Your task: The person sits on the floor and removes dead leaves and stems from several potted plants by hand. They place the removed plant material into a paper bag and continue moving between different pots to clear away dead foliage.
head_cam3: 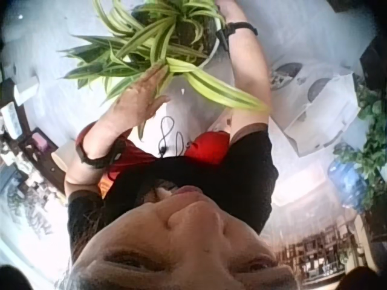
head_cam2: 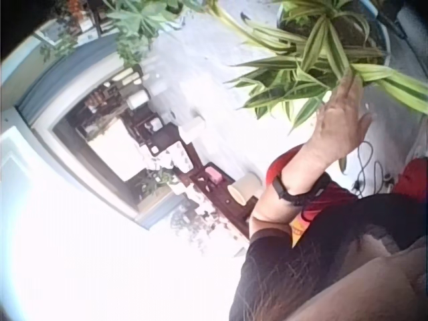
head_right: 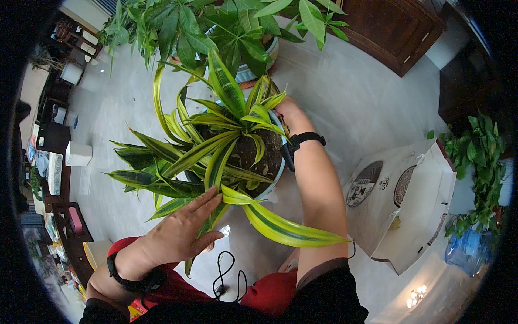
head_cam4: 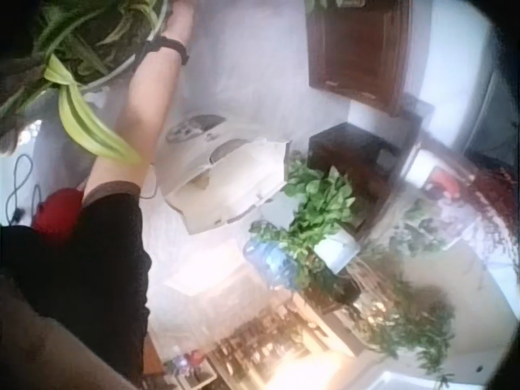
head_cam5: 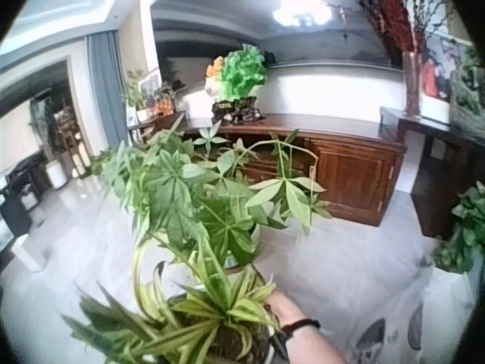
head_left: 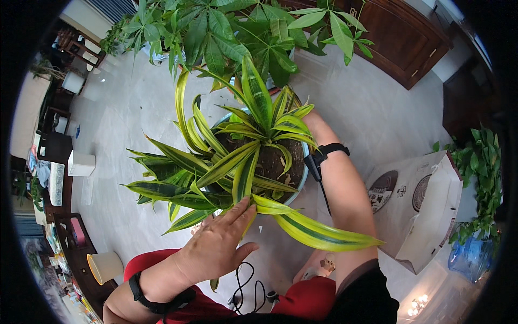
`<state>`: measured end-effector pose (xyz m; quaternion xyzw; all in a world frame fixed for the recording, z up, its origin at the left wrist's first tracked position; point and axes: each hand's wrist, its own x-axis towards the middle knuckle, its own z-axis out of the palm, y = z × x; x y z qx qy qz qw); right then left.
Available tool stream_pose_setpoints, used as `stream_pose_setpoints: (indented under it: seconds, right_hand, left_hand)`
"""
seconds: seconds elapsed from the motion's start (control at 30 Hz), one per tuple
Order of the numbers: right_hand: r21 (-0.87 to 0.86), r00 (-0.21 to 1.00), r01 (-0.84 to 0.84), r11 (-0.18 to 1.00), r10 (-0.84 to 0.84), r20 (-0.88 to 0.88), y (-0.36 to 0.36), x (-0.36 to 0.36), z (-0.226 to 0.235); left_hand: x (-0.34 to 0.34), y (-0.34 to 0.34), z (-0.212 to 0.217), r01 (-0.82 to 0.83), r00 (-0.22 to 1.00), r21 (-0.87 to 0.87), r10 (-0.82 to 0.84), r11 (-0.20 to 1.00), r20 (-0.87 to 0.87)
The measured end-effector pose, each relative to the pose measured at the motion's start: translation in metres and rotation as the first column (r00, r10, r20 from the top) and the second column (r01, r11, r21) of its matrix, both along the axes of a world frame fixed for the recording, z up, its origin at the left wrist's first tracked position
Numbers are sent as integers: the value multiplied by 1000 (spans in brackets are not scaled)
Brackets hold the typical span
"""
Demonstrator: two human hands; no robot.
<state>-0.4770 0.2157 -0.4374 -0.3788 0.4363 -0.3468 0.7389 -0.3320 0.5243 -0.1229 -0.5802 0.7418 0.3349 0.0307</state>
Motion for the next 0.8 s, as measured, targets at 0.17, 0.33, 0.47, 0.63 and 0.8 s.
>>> stream_pose_setpoints:
  seconds: [0.17,0.33,0.47,0.63,0.8]
  right_hand:
    - [-80,992,-115,990,110,-64,-18,-9,-24]
    - [22,986,-101,995,97,135,24,10,49]
    - [-35,984,-175,984,174,-48,-3,-17,36]
    - [-113,984,-151,982,160,81,-3,-1,34]
    - [-254,999,-29,967,37,26,17,2,43]
  left_hand:
    - [1,-11,-13,18,999,-47,-19,999,-38]
    - [6,-1,-16,-27,1000,-70,26,997,-17]
    - [1,-12,-17,28,999,-103,-32,994,-32]
    - [4,-12,-19,7,999,-99,-11,995,-45]
    - [5,-16,-19,-32,997,-60,28,998,-69]
